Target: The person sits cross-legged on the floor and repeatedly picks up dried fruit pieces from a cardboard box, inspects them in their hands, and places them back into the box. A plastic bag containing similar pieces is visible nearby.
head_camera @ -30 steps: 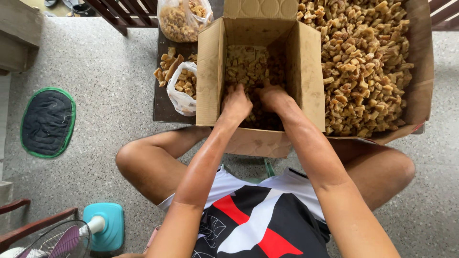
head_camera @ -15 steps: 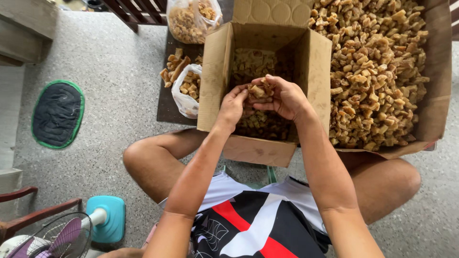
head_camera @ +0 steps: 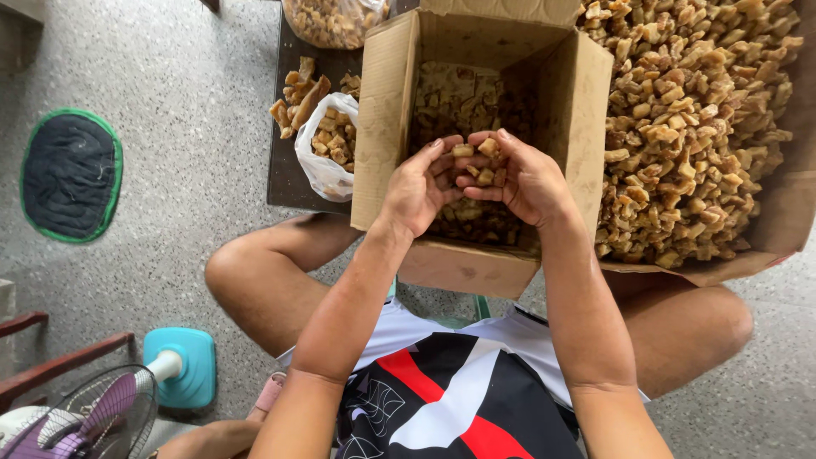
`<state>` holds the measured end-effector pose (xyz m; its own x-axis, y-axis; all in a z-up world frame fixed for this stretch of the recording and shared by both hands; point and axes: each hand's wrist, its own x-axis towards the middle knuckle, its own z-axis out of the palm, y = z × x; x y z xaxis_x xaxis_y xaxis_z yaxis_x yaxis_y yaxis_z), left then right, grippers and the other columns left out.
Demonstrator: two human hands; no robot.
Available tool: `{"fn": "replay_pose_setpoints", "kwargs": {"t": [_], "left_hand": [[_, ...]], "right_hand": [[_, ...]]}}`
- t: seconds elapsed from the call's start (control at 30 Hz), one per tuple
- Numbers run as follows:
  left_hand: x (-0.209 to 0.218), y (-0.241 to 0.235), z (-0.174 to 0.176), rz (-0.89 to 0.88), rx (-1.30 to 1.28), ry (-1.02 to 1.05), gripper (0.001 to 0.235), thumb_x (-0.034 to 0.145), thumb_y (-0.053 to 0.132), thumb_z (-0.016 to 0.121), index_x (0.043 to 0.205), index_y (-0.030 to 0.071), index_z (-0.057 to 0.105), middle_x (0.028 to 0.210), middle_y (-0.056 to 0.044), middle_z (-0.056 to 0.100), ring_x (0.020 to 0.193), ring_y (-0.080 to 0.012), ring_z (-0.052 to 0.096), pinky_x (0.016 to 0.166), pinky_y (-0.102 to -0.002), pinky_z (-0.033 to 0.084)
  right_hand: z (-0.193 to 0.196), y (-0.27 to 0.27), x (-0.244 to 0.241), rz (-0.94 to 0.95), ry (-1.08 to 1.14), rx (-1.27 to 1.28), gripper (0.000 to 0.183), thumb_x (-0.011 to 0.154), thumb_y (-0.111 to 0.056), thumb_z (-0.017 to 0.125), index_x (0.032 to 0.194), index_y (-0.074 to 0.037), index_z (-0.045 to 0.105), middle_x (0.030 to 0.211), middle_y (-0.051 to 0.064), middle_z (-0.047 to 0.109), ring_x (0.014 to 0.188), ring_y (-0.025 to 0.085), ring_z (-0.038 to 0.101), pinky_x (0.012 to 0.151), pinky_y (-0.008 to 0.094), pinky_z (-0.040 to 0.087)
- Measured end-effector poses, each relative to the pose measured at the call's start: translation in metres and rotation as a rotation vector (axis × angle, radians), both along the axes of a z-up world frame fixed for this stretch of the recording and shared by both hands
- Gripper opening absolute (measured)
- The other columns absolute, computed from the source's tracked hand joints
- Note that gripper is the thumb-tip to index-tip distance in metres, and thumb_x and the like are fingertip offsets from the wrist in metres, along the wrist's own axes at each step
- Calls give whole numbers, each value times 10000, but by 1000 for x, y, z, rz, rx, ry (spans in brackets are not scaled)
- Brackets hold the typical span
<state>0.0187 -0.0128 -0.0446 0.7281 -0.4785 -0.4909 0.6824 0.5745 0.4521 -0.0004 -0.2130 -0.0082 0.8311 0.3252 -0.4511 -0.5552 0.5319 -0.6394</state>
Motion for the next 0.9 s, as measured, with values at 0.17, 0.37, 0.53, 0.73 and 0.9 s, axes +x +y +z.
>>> {"fn": "replay_pose_setpoints", "kwargs": {"t": [0.17,0.37,0.53,0.73,0.9], "left_hand": [[0,-4,-2,45,6,-109,391,1097,217,470,1367,-41,587,1269,-152,685,1140,-265,675,982,-419,552],[-5,0,8,52,-42,-176,479,1112,286,416,1428,-46,554,1401,-195,634,1306,-270,614,1141,-404,478],[-9,5,14,68,-220,-216,539,1137,353,379,1481,-43,501,1499,-213,563,1410,-300,543,1235,-401,402],[-13,7,6,99,-167,-304,561,1142,408,384,1504,-7,491,1548,-209,527,1464,-308,499,1251,-422,383],[-11,7,-4,76,97,-258,585,1077,491,433,1486,83,524,1581,-128,485,1476,-340,419,1190,-475,328]], "right_hand": [[-8,2,1,-50,-8,-159,389,1105,-312,471,1314,-11,603,1055,138,718,900,246,731,782,392,648],[-13,3,-1,-107,12,-264,392,1075,-352,495,1277,-36,608,1052,72,720,933,170,731,781,376,665],[-9,9,-1,-71,-26,-324,308,986,-244,671,1238,-77,608,1024,10,695,914,118,716,786,348,664],[-21,6,-2,-124,-97,-274,288,924,-93,772,1173,-78,627,935,9,672,757,106,678,649,300,639],[-22,3,-4,-142,-29,-137,249,944,-114,758,1154,-70,633,877,46,694,617,97,635,521,257,598]]}}
